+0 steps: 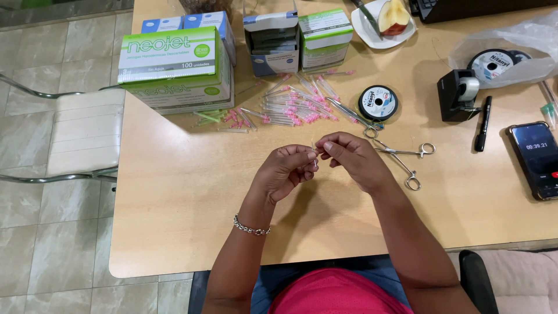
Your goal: The person sits at a desk and assembles medical supplies by threading a thin filament through a small plastic tube. They use hemostats to grip the filament and pull it through the tube, then cut the filament with scissors. The process is repeated with additional tubes and filament.
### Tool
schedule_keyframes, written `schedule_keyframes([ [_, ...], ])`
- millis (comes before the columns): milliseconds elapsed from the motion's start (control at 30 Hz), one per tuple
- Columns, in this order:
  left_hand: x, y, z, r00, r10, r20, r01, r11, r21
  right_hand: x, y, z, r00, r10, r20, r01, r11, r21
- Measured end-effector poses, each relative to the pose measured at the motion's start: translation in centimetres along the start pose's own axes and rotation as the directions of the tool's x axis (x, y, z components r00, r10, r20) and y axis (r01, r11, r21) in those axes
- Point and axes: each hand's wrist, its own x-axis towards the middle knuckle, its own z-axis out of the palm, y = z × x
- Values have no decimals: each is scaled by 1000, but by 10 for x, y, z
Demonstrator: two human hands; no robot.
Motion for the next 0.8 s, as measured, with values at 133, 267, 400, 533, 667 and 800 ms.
schedule_keyframes([
  [133, 3, -5, -5, 1000, -4, -20, 5, 1000, 29, 4, 17, 5, 999, 23, 35, -28, 989, 146],
  [267, 4, -8, -6, 999, 3, -31, -2, 999, 47, 3, 21, 8, 999, 19, 41, -25, 988, 151],
  [400, 4, -10, -4, 999, 7, -52, -4, 998, 58, 1, 15, 9, 1000, 23, 11, -24, 991, 133],
  [533, 5, -15, -7, 998, 20, -64, -14, 996, 91, 1, 14, 10, 1000, 12, 8, -13, 993, 113],
  [667, 4, -15, -5, 997, 34, -67, -27, 993, 113, 0, 10, 13, 1000, 17, 6, -18, 992, 122],
  [800, 3, -16, -6, 996, 42, -78, -33, 994, 106, 0, 8, 16, 1000, 22, -3, -21, 991, 129],
])
